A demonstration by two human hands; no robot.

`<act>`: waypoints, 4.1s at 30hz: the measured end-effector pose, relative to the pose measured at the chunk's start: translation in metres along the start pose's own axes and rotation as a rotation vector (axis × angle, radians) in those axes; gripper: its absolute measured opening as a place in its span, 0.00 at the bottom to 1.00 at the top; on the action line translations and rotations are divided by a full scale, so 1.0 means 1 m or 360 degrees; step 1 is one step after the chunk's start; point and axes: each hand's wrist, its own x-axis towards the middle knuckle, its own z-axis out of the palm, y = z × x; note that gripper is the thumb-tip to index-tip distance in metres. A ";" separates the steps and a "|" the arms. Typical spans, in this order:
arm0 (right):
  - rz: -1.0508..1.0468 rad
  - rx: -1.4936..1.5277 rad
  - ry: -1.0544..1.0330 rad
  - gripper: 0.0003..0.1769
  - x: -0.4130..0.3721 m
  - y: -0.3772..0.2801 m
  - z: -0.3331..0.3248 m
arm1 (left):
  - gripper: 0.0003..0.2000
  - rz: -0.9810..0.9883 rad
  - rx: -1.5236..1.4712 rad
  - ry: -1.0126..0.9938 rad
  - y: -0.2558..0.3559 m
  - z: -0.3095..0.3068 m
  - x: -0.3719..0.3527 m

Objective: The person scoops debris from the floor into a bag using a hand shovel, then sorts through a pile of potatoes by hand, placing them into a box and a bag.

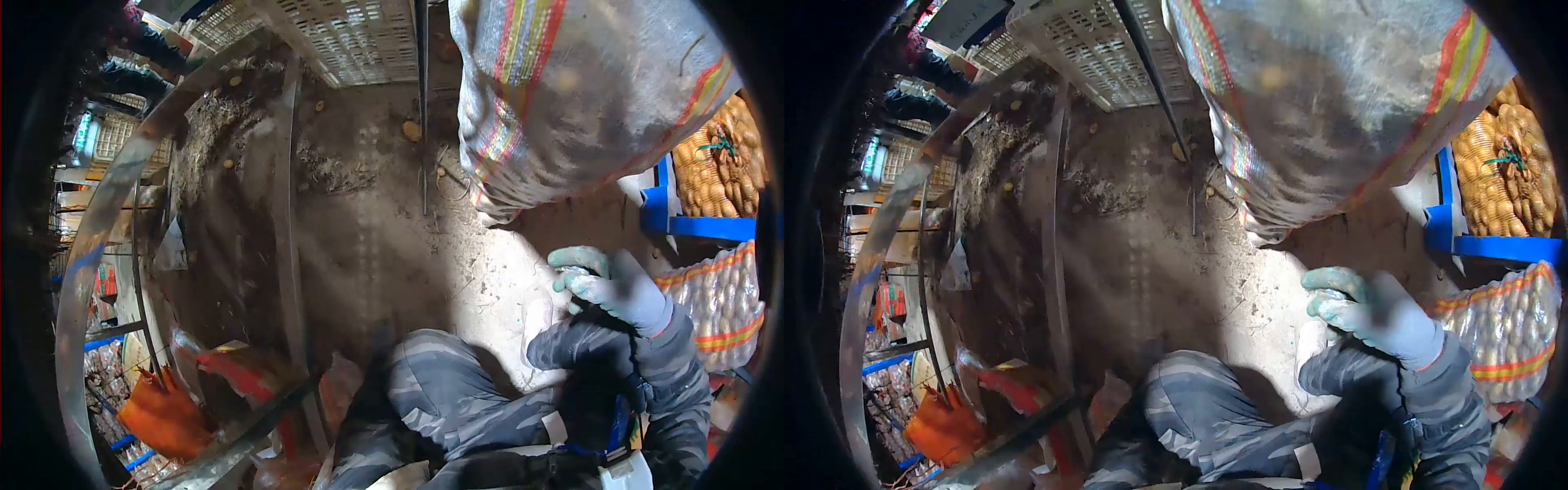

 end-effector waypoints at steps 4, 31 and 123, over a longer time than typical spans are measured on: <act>-0.0462 -0.0042 0.0522 0.19 -0.010 -0.030 0.013 | 0.20 0.0003 -0.0201 -0.0021 0.008 -0.019 0.005; -0.1755 -0.1825 0.1010 0.19 0.020 -0.225 -0.100 | 0.12 0.0990 -0.1579 0.0519 0.165 -0.189 -0.004; -0.0110 -0.2070 0.0062 0.41 0.079 -0.313 -0.061 | 0.18 0.0168 -0.0047 0.1845 0.025 -0.222 -0.057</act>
